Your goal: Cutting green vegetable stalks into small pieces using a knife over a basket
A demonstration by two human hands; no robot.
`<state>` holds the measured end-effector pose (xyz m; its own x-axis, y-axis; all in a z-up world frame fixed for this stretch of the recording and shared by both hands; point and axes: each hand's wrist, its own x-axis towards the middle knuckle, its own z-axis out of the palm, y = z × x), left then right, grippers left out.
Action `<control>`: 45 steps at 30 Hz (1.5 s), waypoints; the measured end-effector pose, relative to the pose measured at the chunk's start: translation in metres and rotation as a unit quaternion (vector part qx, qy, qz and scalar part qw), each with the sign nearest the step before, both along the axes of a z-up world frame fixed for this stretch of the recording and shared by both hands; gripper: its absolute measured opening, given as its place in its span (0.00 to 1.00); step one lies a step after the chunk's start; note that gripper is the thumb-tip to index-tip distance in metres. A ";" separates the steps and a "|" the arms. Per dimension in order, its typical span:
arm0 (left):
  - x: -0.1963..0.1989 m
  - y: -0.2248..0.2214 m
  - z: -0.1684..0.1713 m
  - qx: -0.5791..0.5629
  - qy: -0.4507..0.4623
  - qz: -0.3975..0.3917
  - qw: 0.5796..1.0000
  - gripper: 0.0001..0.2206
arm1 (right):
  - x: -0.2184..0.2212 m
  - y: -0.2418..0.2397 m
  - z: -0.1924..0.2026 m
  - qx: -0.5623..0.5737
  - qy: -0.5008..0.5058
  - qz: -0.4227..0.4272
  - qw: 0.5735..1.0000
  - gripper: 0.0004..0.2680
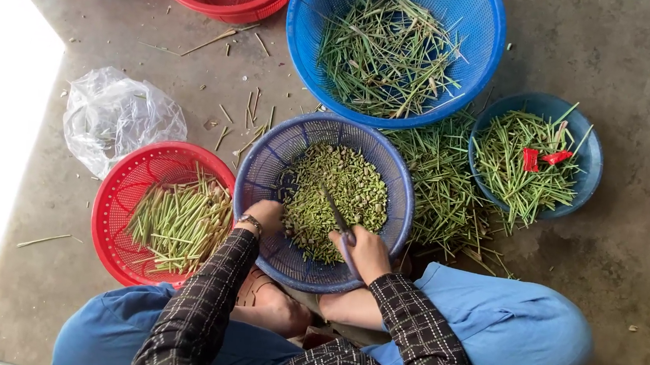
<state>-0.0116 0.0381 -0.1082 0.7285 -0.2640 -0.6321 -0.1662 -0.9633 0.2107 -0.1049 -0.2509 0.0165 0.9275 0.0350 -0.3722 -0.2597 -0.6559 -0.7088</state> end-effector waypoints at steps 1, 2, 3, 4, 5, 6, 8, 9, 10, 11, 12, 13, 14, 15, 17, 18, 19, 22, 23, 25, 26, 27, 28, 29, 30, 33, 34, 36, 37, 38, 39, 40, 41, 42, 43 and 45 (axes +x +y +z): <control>0.009 0.007 -0.010 0.000 0.002 0.001 1.000 0.12 | 0.001 -0.002 -0.002 0.000 0.002 0.001 1.000 0.21; 0.020 0.014 -0.020 0.000 -0.064 0.034 0.997 0.11 | 0.003 -0.004 -0.004 -0.005 -0.004 -0.042 0.999 0.19; 0.030 0.021 -0.030 -0.001 -0.131 0.067 0.989 0.09 | 0.005 -0.007 -0.006 -0.011 -0.010 -0.085 0.996 0.17; 0.030 0.016 -0.029 -0.002 -0.129 0.065 0.990 0.09 | 0.003 -0.011 -0.010 -0.012 -0.008 -0.087 0.996 0.17; 0.029 0.011 -0.028 -0.025 -0.147 0.110 0.983 0.07 | 0.001 -0.015 -0.014 0.038 0.015 -0.128 0.991 0.15; 0.028 0.006 -0.027 -0.047 -0.165 0.155 0.973 0.06 | -0.002 -0.020 -0.017 0.087 0.037 -0.167 0.981 0.14; 0.018 -0.004 -0.034 -0.056 -0.181 0.181 0.965 0.06 | -0.004 -0.017 -0.004 0.066 0.039 -0.176 0.981 0.14; 0.013 -0.009 -0.037 -0.064 -0.199 0.208 0.956 0.07 | -0.006 -0.015 0.003 0.047 0.039 -0.183 0.981 0.15; 0.005 -0.010 -0.047 -0.065 -0.197 0.206 0.956 0.07 | -0.006 -0.016 -0.002 0.045 0.040 -0.185 0.981 0.15; -0.003 -0.011 -0.056 -0.085 -0.195 0.240 0.947 0.10 | -0.006 -0.017 -0.006 0.042 0.049 -0.187 0.980 0.16; -0.012 -0.011 -0.065 -0.103 -0.194 0.274 0.936 0.15 | -0.006 -0.018 -0.010 0.039 0.058 -0.187 0.980 0.16; -0.016 -0.018 -0.051 -0.103 -0.192 0.274 0.937 0.15 | -0.005 -0.018 -0.010 0.038 0.060 -0.187 0.980 0.16; -0.018 -0.024 -0.037 -0.121 -0.199 0.240 0.942 0.15 | -0.003 -0.017 -0.011 0.041 0.072 -0.182 0.980 0.17; -0.021 -0.030 -0.024 -0.139 -0.206 0.206 0.946 0.16 | -0.001 -0.015 -0.011 0.044 0.085 -0.176 0.980 0.18; -0.017 -0.033 -0.042 -0.113 -0.222 0.189 0.950 0.13 | 0.000 -0.008 -0.015 0.065 0.086 -0.156 0.982 0.19; -0.013 -0.033 -0.050 -0.087 -0.239 0.174 0.951 0.11 | 0.002 -0.003 -0.016 0.086 0.086 -0.133 0.984 0.20; -0.014 -0.034 -0.051 -0.086 -0.239 0.174 0.951 0.11 | 0.003 0.001 -0.012 0.087 0.087 -0.132 0.984 0.20; -0.013 -0.036 -0.050 -0.082 -0.224 0.178 0.955 0.07 | 0.005 0.012 -0.006 0.055 0.092 -0.064 0.992 0.25; -0.015 -0.035 -0.046 -0.098 -0.214 0.196 0.952 0.07 | 0.004 0.015 -0.008 0.043 0.108 -0.034 0.993 0.26; -0.012 -0.037 -0.032 -0.115 -0.207 0.213 0.948 0.08 | 0.006 0.016 -0.007 0.030 0.121 -0.004 0.992 0.27; -0.012 -0.036 -0.022 -0.142 -0.190 0.233 0.943 0.06 | 0.007 0.017 -0.005 0.006 0.141 0.014 0.990 0.30; -0.011 -0.036 -0.012 -0.169 -0.174 0.252 0.937 0.05 | 0.008 0.018 -0.002 -0.018 0.161 0.033 0.986 0.34; -0.008 -0.039 0.001 -0.166 -0.176 0.253 0.937 0.05 | 0.009 0.018 -0.001 -0.016 0.160 0.035 0.986 0.34; -0.005 -0.042 0.013 -0.171 -0.181 0.238 0.939 0.06 | 0.010 0.019 0.000 -0.027 0.161 0.041 0.986 0.35; -0.004 -0.047 0.025 -0.175 -0.185 0.223 0.941 0.07 | 0.009 0.018 0.000 -0.038 0.163 0.046 0.985 0.36; 0.002 -0.063 0.039 -0.171 -0.193 0.184 0.949 0.06 | 0.010 0.021 0.001 0.007 0.129 0.040 0.991 0.31; 0.001 -0.067 0.043 -0.169 -0.190 0.187 0.949 0.06 | 0.008 0.021 -0.001 0.007 0.133 0.043 0.990 0.31; 0.001 -0.074 0.053 -0.113 -0.185 0.182 0.959 0.07 | 0.005 0.022 -0.003 -0.035 0.064 0.031 0.997 0.14; 0.000 -0.072 0.051 -0.111 -0.183 0.185 0.959 0.07 | 0.002 0.023 0.004 -0.034 0.067 0.033 0.997 0.14; 0.003 -0.072 0.049 -0.091 -0.171 0.194 0.962 0.07 | 0.002 0.023 0.012 -0.007 0.054 0.020 0.998 0.15; 0.006 -0.071 0.048 -0.072 -0.160 0.202 0.963 0.08 | 0.001 0.023 0.020 0.021 0.041 0.007 0.999 0.16; 0.003 -0.072 0.062 -0.071 -0.160 0.202 0.964 0.08 | 0.001 0.024 0.017 0.022 0.041 0.007 0.999 0.16; 0.001 -0.073 0.077 -0.078 -0.172 0.204 0.961 0.07 | 0.000 0.024 0.014 0.013 0.035 0.007 0.999 0.15; 0.000 -0.074 0.091 -0.085 -0.184 0.204 0.958 0.07 | 0.000 0.023 0.011 0.004 0.028 0.007 1.000 0.15; 0.000 -0.075 0.091 -0.085 -0.184 0.203 0.958 0.07 | 0.002 0.023 0.012 0.005 0.027 0.006 1.000 0.15; 0.002 -0.078 0.091 -0.062 -0.205 0.185 0.959 0.07 | 0.005 0.021 0.013 0.051 0.062 0.037 0.996 0.16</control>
<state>-0.0101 -0.0395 -0.0170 0.9676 0.0064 -0.2524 0.0890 -0.9442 0.3172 -0.0998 -0.2302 0.0297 0.8683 0.1455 -0.4742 -0.3021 -0.6031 -0.7382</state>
